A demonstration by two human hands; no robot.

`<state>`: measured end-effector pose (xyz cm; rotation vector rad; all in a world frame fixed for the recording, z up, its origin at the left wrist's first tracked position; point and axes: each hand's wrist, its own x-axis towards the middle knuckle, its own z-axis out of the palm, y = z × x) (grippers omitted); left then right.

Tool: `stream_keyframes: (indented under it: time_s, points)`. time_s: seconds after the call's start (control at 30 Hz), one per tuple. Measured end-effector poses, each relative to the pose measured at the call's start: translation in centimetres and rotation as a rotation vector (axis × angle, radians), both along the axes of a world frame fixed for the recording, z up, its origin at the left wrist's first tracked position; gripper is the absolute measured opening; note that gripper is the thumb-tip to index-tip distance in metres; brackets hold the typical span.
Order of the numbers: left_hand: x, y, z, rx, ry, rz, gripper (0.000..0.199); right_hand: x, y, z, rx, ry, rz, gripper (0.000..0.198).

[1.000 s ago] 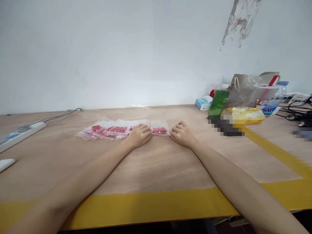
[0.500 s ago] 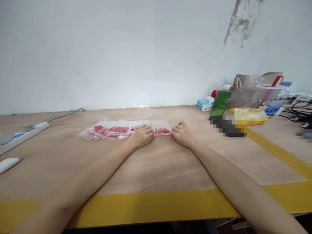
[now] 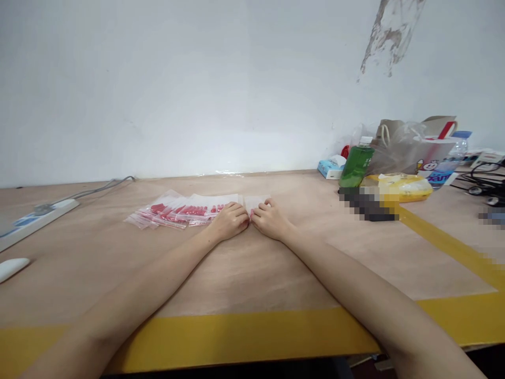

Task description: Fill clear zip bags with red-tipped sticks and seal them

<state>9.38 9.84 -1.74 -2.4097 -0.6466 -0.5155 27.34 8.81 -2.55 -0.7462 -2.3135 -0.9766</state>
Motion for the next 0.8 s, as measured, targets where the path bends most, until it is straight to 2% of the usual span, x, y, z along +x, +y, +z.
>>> stream_keyframes:
  time_s: [0.3, 0.53, 0.8]
  points:
    - [-0.1, -0.1, 0.0, -0.007, -0.013, 0.005, 0.018, -0.6, 0.3, 0.2, -0.016, -0.044, 0.031, 0.027]
    - [0.0, 0.0, 0.2, -0.047, 0.001, 0.001, 0.018, -0.6, 0.2, 0.4, -0.105, -0.045, -0.005, 0.032]
    - [-0.2, 0.0, 0.5, -0.101, 0.000, 0.008, 0.019, 2.7, 0.3, 0.6, -0.093, -0.062, -0.063, 0.034]
